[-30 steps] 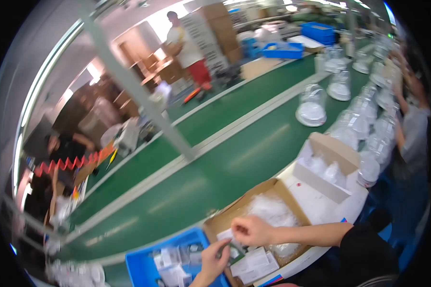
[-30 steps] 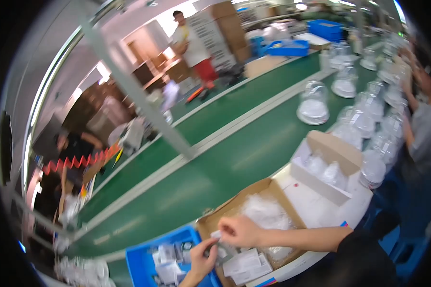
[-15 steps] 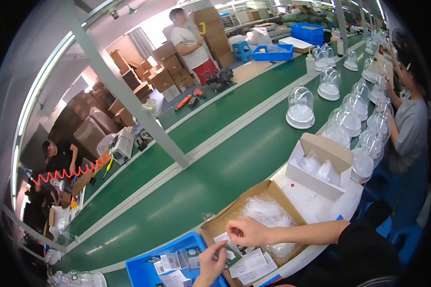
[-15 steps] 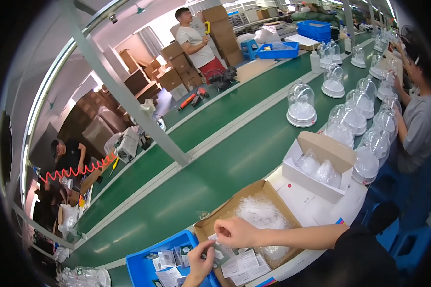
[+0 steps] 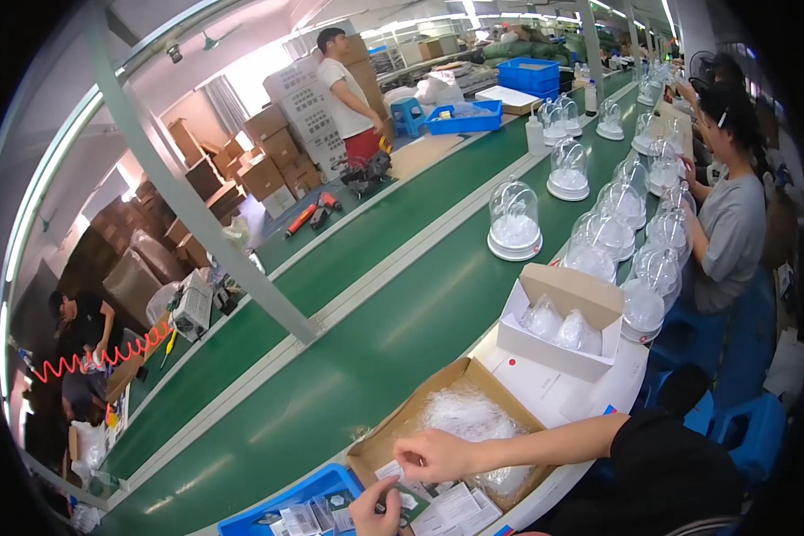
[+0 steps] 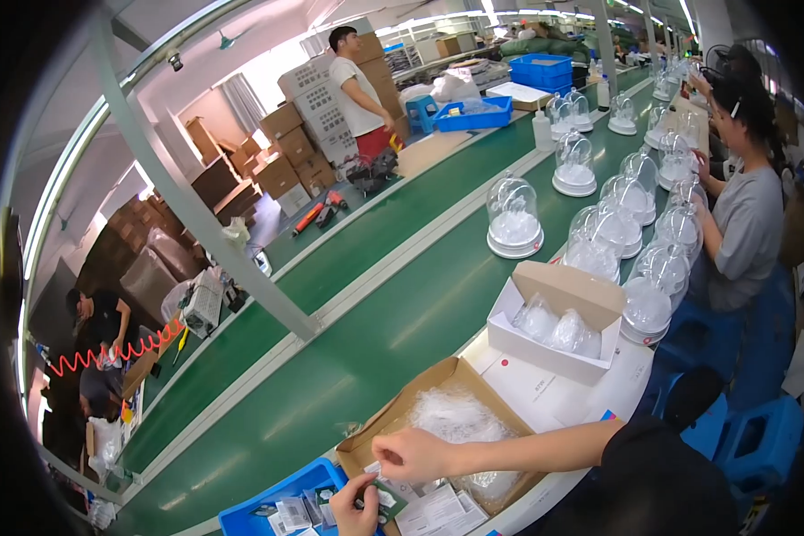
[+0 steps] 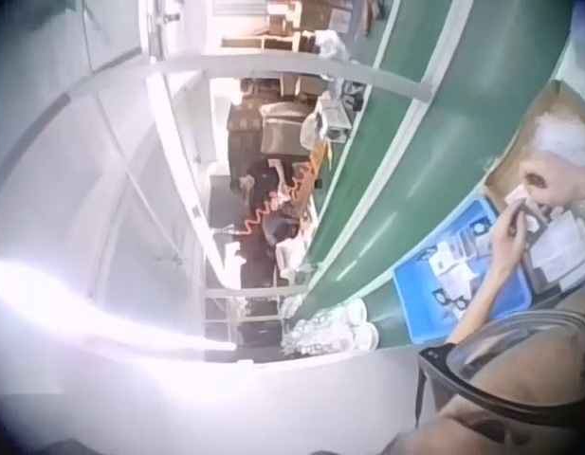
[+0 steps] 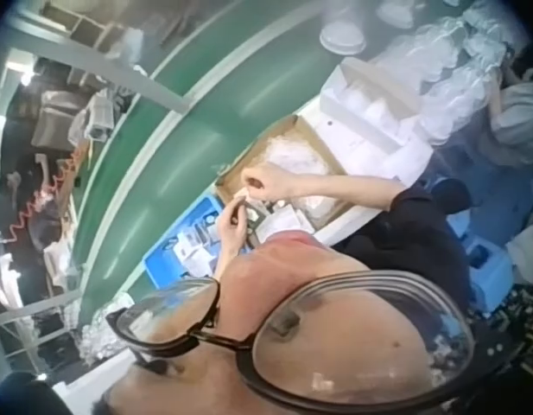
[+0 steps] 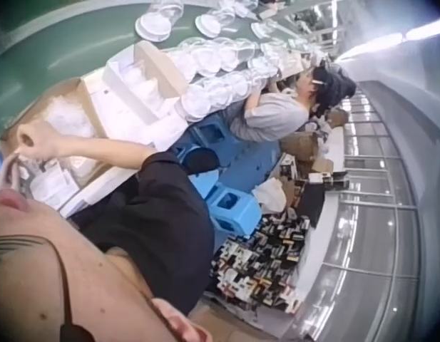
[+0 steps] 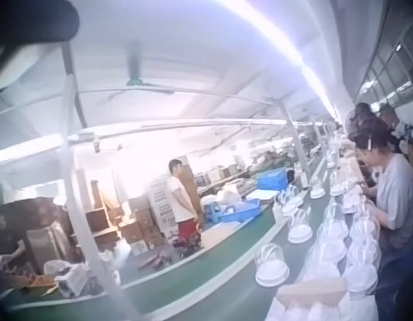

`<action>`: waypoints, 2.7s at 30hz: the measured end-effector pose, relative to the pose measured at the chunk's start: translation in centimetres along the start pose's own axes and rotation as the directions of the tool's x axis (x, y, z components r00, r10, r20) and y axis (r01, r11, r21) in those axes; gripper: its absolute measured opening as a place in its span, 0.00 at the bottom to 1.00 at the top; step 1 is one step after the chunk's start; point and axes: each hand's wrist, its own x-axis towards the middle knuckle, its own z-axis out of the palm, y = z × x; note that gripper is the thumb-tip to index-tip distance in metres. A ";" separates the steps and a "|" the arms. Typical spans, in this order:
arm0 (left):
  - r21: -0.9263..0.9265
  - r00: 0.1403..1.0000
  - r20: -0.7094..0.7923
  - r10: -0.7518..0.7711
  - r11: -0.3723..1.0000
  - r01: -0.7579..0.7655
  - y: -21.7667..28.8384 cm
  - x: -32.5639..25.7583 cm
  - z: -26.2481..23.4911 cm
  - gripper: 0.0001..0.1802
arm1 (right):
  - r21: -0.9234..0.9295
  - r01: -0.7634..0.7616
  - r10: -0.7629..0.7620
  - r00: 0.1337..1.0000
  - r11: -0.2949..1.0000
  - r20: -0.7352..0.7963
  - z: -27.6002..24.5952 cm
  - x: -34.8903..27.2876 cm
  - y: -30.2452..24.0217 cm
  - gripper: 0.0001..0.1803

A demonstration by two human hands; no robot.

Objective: Placing green packets and product information into clear plastic domes on an assembly line.

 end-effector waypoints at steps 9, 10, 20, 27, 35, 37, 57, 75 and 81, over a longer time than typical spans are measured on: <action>0.002 0.996 -0.014 0.091 0.996 -0.091 -1.0 0.0 0.2 0.10 | -0.016 0.017 -0.016 0.999 1.000 0.034 0.0 0.0 -0.2 0.08; 0.018 0.997 -0.009 0.078 0.997 -0.077 -0.9 0.1 0.1 0.10 | -0.022 0.011 -0.011 0.999 1.000 0.035 0.0 0.1 -0.1 0.08; 0.017 1.000 0.019 0.007 1.000 -0.007 0.0 0.2 0.0 0.11 | -0.008 0.032 -0.031 0.999 0.999 0.018 -0.2 -0.1 -0.1 0.08; 0.006 1.000 0.027 0.001 1.000 -0.001 -0.2 0.1 -0.1 0.11 | 0.004 0.044 -0.044 0.999 0.999 0.006 0.2 0.0 0.2 0.09; 0.031 0.999 0.027 0.018 0.999 -0.019 -0.1 0.3 -0.3 0.11 | -0.014 0.018 -0.018 1.000 1.000 0.008 0.3 0.2 0.6 0.08; 0.027 0.999 0.040 -0.012 1.000 0.011 -0.1 0.2 -0.3 0.11 | -0.014 0.031 -0.030 0.999 0.999 0.014 0.3 0.1 0.5 0.07; 0.070 0.998 0.044 -0.034 0.997 0.030 0.2 0.2 -0.3 0.11 | 0.048 0.005 -0.006 1.000 0.999 0.019 0.1 0.2 0.1 0.07; -0.028 0.999 0.028 -0.023 0.999 0.024 -0.8 -0.5 0.1 0.10 | 0.012 0.003 -0.003 0.999 1.000 0.042 0.5 -0.2 -0.4 0.09; 0.009 0.995 -0.016 0.103 0.995 -0.103 -1.8 0.6 0.2 0.09 | -0.078 0.006 -0.007 1.000 0.997 -0.002 -0.2 0.4 0.6 0.07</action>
